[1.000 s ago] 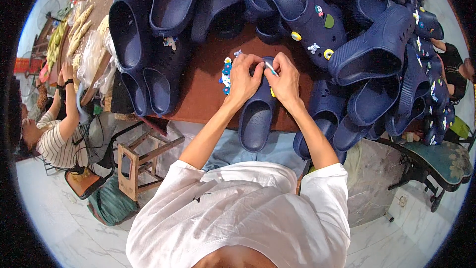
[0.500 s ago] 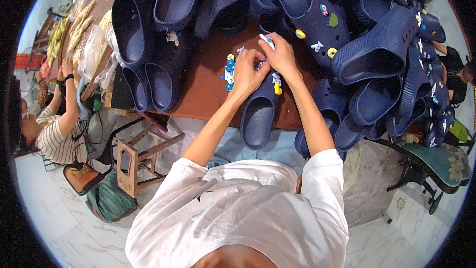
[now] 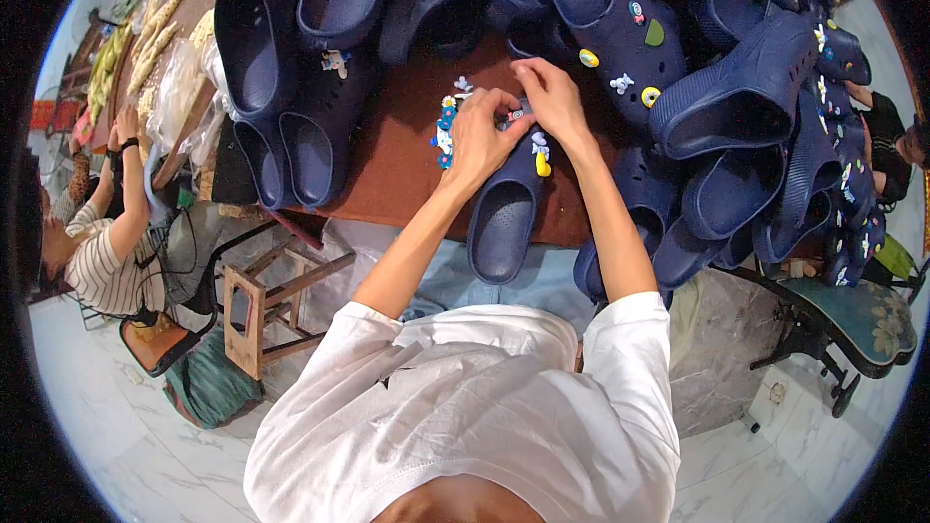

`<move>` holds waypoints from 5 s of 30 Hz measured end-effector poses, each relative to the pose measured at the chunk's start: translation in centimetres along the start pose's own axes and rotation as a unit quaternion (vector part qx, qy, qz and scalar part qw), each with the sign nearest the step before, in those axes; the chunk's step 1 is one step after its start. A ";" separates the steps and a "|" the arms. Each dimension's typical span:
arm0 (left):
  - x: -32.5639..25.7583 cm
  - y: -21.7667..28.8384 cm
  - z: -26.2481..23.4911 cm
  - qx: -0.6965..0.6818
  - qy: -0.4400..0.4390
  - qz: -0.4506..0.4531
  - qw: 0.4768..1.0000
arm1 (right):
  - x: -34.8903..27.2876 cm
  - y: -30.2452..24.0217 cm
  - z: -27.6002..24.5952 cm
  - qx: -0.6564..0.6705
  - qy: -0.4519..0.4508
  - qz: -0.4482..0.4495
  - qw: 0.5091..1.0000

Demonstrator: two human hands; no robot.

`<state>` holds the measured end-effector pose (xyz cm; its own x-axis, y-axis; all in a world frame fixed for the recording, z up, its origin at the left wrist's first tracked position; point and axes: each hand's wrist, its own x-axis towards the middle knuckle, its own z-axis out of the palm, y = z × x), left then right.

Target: Applying decorative charms to the holes of rubber clog-style shoes.

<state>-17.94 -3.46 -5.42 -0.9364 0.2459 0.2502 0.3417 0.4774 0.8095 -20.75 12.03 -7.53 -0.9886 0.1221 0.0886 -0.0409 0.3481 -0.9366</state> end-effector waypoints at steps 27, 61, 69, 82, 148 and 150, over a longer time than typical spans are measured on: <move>1.4 -0.7 0.8 0.029 -0.030 0.047 0.998 | -9.3 -1.3 -0.3 -0.075 0.101 0.090 0.988; 0.9 -3.1 -1.4 -0.101 -0.116 0.060 0.986 | -8.0 -2.4 -2.7 -0.123 0.018 0.044 0.991; -0.5 -2.8 -2.3 -0.120 -0.081 -0.010 0.989 | -5.5 -4.8 -2.5 -0.225 -0.053 -0.113 0.966; -2.2 -2.4 -1.0 -0.118 0.005 -0.025 0.993 | -4.2 -4.1 -1.7 -0.214 -0.119 -0.190 0.951; -1.1 -0.6 -2.2 0.110 0.003 0.066 0.992 | -6.1 -2.5 -1.2 -0.240 0.071 -0.077 0.965; -1.1 -0.6 -2.0 0.124 -0.016 0.061 0.990 | -6.9 -2.2 -1.1 -0.238 0.077 -0.081 0.965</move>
<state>-17.29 -5.71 -5.12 -0.8854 0.3397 0.3172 0.4647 0.6336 0.6185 -13.67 11.41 -5.77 -0.9402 0.1534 0.3040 -0.0861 0.7566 -0.6482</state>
